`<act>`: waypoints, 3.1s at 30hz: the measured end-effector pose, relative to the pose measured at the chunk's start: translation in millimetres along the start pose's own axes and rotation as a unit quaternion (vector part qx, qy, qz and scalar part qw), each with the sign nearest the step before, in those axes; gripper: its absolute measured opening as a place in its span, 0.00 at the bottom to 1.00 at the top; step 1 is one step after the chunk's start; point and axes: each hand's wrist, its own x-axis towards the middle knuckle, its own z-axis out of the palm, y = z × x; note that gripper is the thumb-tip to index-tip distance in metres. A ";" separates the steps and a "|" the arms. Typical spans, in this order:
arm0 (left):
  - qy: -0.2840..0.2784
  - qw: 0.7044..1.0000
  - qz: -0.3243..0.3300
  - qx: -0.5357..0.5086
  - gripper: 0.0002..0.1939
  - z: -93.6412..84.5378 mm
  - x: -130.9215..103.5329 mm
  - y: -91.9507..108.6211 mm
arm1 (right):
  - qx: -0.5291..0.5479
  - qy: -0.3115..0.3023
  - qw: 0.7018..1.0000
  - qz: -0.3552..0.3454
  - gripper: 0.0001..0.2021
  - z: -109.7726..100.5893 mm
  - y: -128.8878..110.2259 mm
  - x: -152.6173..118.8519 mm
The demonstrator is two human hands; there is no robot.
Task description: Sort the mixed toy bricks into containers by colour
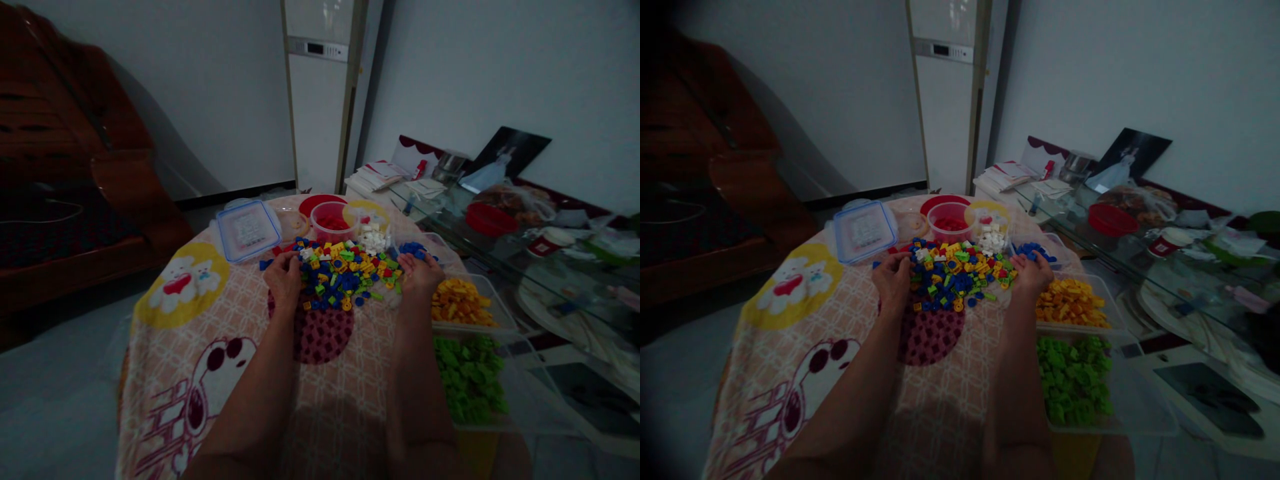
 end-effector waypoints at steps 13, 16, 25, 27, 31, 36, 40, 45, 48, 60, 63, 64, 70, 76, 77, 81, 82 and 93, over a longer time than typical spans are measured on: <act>0.002 1.000 0.013 0.007 0.17 -1.8 -2.8 -2.5 | -0.113 -0.035 0.984 -0.136 0.28 -3.1 5.2 17.5; 0.005 1.000 0.010 0.005 0.16 -3.1 -1.9 -2.4 | -0.154 -0.095 0.977 -0.111 0.18 1.8 -1.8 -2.7; 0.010 1.000 0.004 -0.014 0.15 -2.9 0.2 2.7 | -0.512 -0.390 0.761 -0.086 0.08 18.1 -3.6 -62.9; 0.010 1.000 0.006 -0.014 0.15 -2.7 0.5 2.9 | -0.559 -0.403 0.715 -0.118 0.08 20.3 -2.9 -67.7; 0.007 1.000 0.012 -0.011 0.16 -2.2 1.2 1.9 | -0.619 -0.416 0.653 -0.132 0.06 22.7 -4.8 -75.3; 0.001 1.000 0.012 -0.008 0.16 -1.6 0.3 3.1 | -0.596 -0.417 0.675 -0.128 0.06 20.7 -2.1 -72.8; 0.002 1.000 0.004 -0.013 0.16 -2.4 -0.8 5.2 | -0.490 -0.354 0.792 -0.079 0.11 18.0 0.0 -62.8; 0.002 1.000 0.006 -0.011 0.16 -3.1 -0.6 4.2 | -0.271 -0.194 0.943 -0.022 0.17 17.2 -0.8 -46.3; 0.001 1.000 0.005 -0.007 0.16 -2.3 0.1 1.9 | -0.155 -0.100 0.983 -0.009 0.21 14.9 1.3 -33.7; -0.006 1.000 0.010 -0.003 0.17 -3.0 -0.4 3.3 | -0.360 -0.186 0.913 -0.045 0.19 3.4 -3.3 -27.4; -0.003 1.000 0.009 -0.005 0.17 -3.5 -0.6 5.9 | -0.507 -0.253 0.821 -0.075 0.12 2.5 -6.6 -33.0; -0.002 1.000 0.008 -0.006 0.17 -3.5 -0.6 6.3 | -0.540 -0.261 0.795 -0.094 0.11 2.4 -7.4 -34.7; -0.004 1.000 0.006 -0.012 0.17 -2.2 0.2 3.7 | -0.662 -0.308 0.670 -0.134 0.09 2.2 -12.2 -44.7; -0.013 1.000 0.006 -0.002 0.17 -1.1 0.3 0.8 | -0.698 -0.325 0.621 -0.146 0.10 1.1 -6.7 -46.8; -0.014 1.000 0.003 0.000 0.17 -0.9 0.4 0.4 | -0.700 -0.325 0.619 -0.148 0.11 0.7 -5.4 -46.4; -0.014 1.000 -0.002 0.003 0.17 0.1 1.2 -0.2 | -0.697 -0.324 0.623 -0.144 0.14 -1.6 -2.4 -45.4; -0.015 1.000 -0.002 0.003 0.17 0.3 1.3 0.1 | -0.695 -0.323 0.627 -0.142 0.15 -2.4 -1.9 -45.2; -0.014 1.000 0.003 -0.005 0.17 0.1 0.9 -1.6 | -0.564 -0.300 0.759 -0.124 0.11 -0.1 0.6 -35.7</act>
